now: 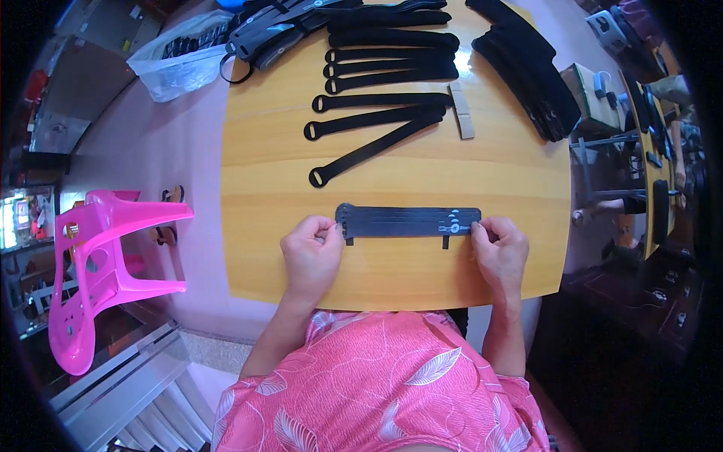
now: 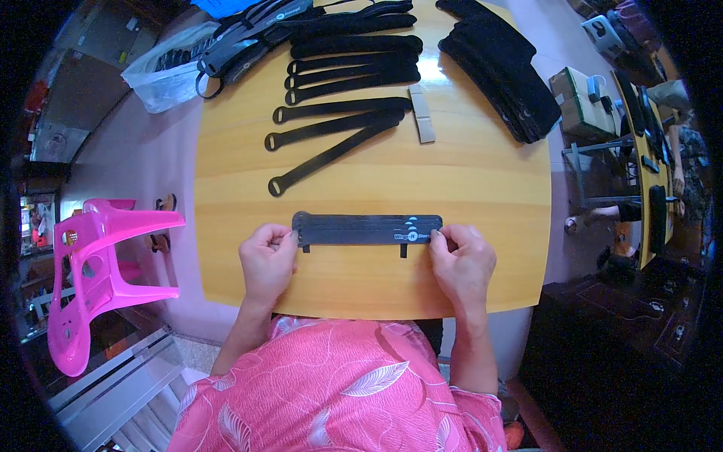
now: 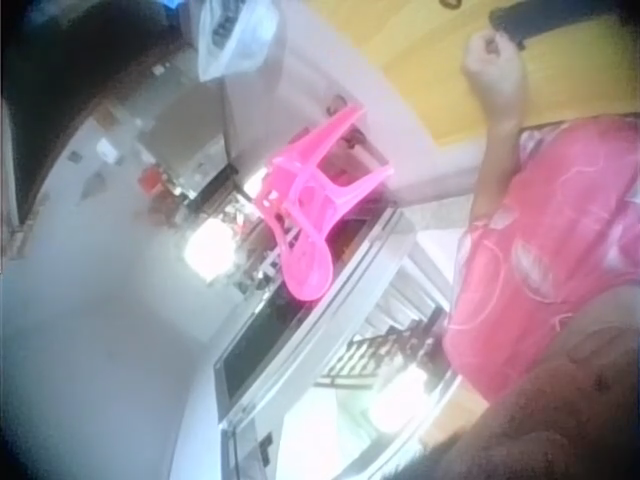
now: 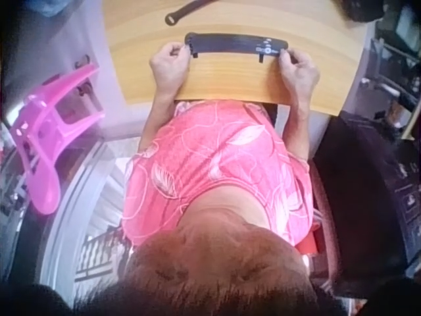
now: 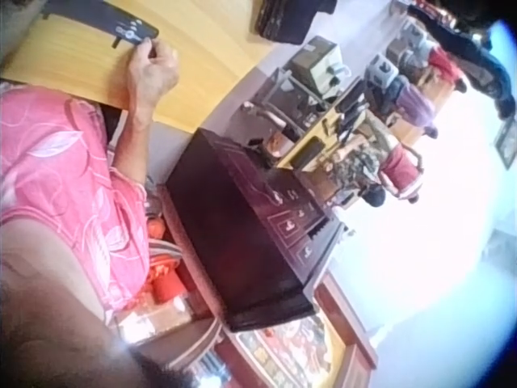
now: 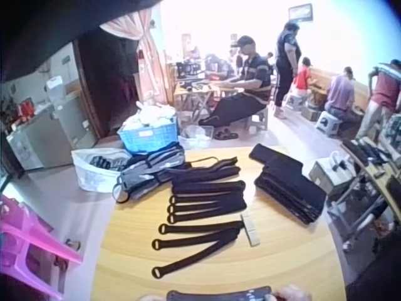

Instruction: Inspecting and arranging black straps and plastic components on a table in a manufacturing setting.

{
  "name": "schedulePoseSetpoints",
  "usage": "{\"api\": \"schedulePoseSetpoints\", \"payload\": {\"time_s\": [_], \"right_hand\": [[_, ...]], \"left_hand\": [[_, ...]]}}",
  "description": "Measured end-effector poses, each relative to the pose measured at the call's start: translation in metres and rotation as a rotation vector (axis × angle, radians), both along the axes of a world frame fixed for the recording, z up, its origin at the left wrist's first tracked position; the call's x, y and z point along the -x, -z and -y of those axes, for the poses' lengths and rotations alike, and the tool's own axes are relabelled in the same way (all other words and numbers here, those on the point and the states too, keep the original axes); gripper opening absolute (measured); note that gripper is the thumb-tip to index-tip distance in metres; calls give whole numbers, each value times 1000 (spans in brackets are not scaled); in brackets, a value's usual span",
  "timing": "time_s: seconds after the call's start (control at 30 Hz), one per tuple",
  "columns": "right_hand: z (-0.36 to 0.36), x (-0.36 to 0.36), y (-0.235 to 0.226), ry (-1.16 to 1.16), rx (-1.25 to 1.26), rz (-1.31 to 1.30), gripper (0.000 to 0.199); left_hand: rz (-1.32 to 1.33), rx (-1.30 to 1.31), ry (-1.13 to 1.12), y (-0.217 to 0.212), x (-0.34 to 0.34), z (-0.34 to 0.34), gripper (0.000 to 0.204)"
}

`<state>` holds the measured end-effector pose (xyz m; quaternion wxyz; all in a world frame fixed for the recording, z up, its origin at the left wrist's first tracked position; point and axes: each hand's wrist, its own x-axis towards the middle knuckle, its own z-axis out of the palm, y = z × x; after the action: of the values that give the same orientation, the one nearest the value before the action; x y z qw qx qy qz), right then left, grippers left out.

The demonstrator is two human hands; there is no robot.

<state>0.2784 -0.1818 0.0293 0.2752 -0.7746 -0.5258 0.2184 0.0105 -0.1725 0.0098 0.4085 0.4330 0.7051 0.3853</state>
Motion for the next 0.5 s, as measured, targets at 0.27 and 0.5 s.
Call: {"api": "schedulePoseSetpoints", "payload": {"time_s": [0.27,0.5], "right_hand": [[-2,1,-4,-7,79,106,16],[1,3,0,16,68,141,17]], "left_hand": [[-193,-126,92,-4,0,-2,4],[-205,-182,142,-6,3,-3,5]]}}
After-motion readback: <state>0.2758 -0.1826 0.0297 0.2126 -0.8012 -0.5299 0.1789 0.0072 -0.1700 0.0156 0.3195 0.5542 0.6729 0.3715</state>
